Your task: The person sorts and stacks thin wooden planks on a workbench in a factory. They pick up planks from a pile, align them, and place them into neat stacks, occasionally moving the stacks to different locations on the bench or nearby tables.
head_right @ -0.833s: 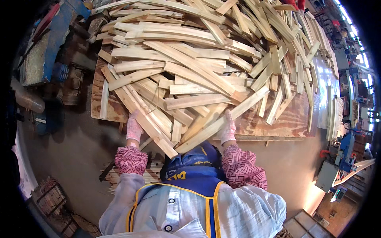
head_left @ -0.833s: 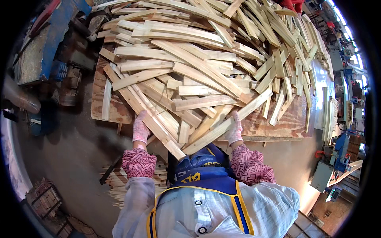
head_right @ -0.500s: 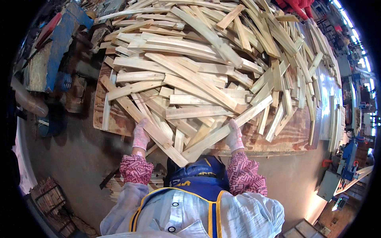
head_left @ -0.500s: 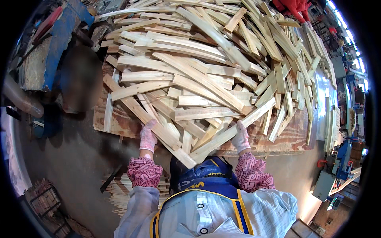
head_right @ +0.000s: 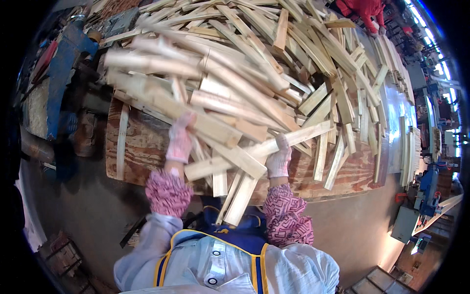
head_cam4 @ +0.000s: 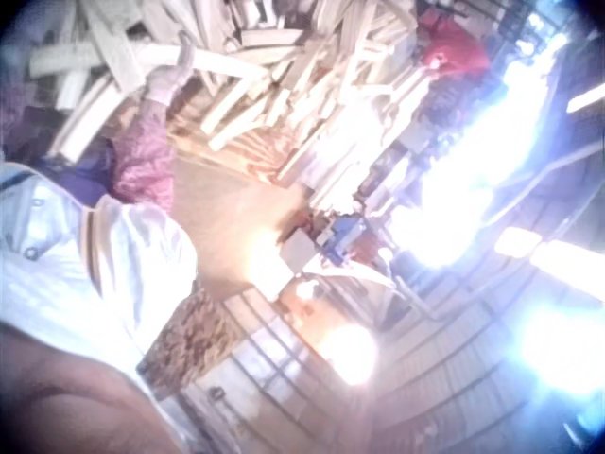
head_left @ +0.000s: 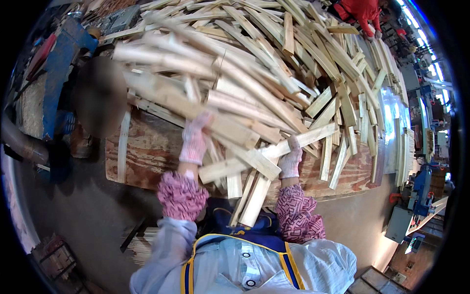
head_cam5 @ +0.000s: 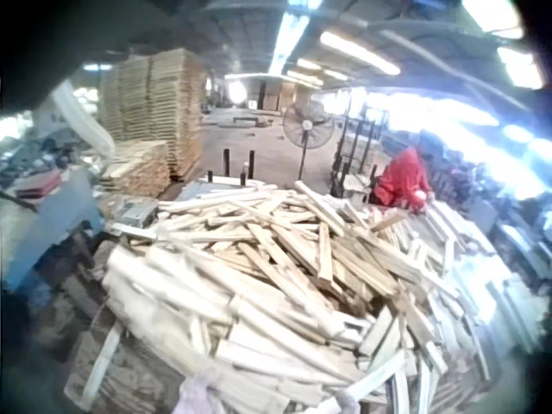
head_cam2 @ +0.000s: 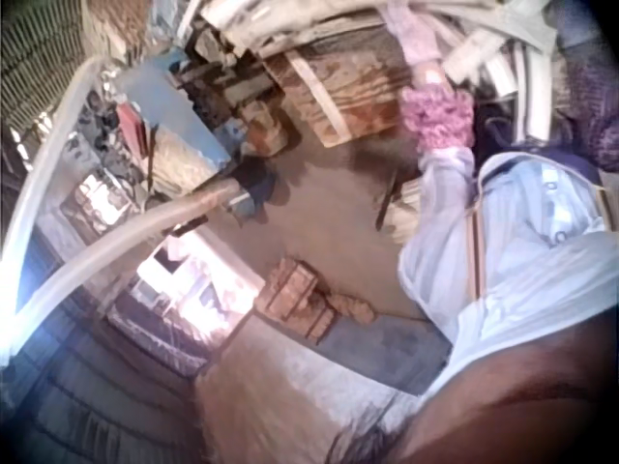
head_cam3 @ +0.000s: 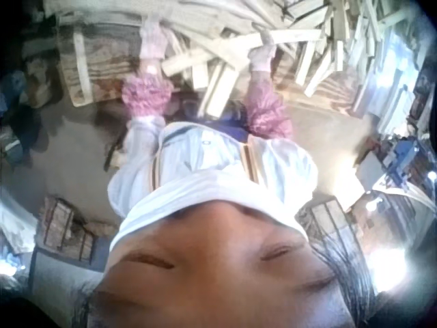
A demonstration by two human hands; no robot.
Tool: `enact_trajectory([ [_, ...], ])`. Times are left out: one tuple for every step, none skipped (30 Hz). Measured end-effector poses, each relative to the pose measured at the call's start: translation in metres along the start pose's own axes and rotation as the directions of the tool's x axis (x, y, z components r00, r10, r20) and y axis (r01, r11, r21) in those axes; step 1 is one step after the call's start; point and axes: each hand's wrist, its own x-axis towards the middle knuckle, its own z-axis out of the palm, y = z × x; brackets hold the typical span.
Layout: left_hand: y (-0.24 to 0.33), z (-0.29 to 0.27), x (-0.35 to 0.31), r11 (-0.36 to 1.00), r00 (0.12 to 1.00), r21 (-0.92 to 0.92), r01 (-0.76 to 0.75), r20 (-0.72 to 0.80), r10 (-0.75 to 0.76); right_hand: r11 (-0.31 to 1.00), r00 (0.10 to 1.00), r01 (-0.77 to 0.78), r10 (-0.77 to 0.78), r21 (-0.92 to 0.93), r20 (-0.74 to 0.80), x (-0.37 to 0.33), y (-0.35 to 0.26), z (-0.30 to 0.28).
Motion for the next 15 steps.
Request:
enact_trajectory([
  [0.035,0.005,0.042,0.873,0.993,-0.475,0.113,0.022,-0.117,0.994,0.995,0.088,-0.091,0.062,0.044,0.023,-0.003,-0.004],
  [0.067,0.006,0.082,0.610,0.971,-0.773,0.175,0.033,-0.236,0.985,0.985,0.171,-0.171,0.001,0.017,0.029,-0.012,0.013],
  [0.080,-0.012,0.114,0.957,0.995,-0.278,-0.084,0.022,0.094,0.969,0.971,0.240,-0.240,-0.061,0.006,0.025,-0.022,0.044],
  [0.089,-0.035,0.142,0.870,0.914,0.305,-0.389,0.011,0.405,0.949,0.971,0.221,-0.235,-0.226,-0.038,-0.010,-0.040,0.091],
  [0.090,-0.055,0.172,0.690,0.885,0.584,-0.427,0.111,0.453,0.992,0.993,0.097,-0.102,-0.079,-0.066,-0.029,-0.060,0.131],
  [0.094,-0.067,0.205,0.434,0.837,0.773,-0.463,0.219,0.502,0.998,0.999,0.050,-0.049,0.047,-0.020,-0.024,-0.069,0.149],
  [0.108,-0.080,0.215,0.464,0.801,0.722,-0.513,0.209,0.561,0.972,0.998,-0.051,0.039,0.230,0.055,-0.004,-0.077,0.161],
  [0.127,-0.089,0.228,0.491,0.751,0.651,-0.578,0.190,0.632,0.902,0.988,-0.148,0.114,0.406,0.106,0.017,-0.093,0.169],
  [0.147,-0.100,0.239,0.506,0.700,0.579,-0.640,0.166,0.695,0.833,0.976,-0.213,0.159,0.510,0.148,0.037,-0.109,0.177],
  [0.153,-0.111,0.210,0.785,0.838,0.329,-0.525,0.037,0.545,0.836,0.971,-0.223,0.146,0.501,0.189,0.066,-0.113,0.191],
  [0.162,-0.110,0.185,0.935,0.934,0.017,-0.353,-0.042,0.354,0.988,0.959,0.045,-0.084,0.149,0.270,0.100,-0.121,0.182],
  [0.165,-0.120,0.153,0.945,0.985,-0.290,-0.152,-0.126,0.119,0.848,0.888,0.407,-0.279,-0.339,0.366,0.134,-0.112,0.182],
  [0.148,-0.111,0.122,0.794,0.982,-0.606,-0.056,-0.178,-0.066,0.510,0.767,0.637,-0.487,-0.577,0.417,0.166,-0.122,0.172],
  [0.105,-0.115,0.077,0.574,0.929,-0.819,-0.016,-0.224,-0.294,0.847,0.809,0.454,-0.262,-0.277,0.525,0.144,-0.120,0.197],
  [0.063,-0.115,0.035,0.503,0.834,-0.858,0.103,-0.201,-0.513,0.996,0.748,0.089,-0.068,0.001,0.661,0.119,-0.120,0.215],
])
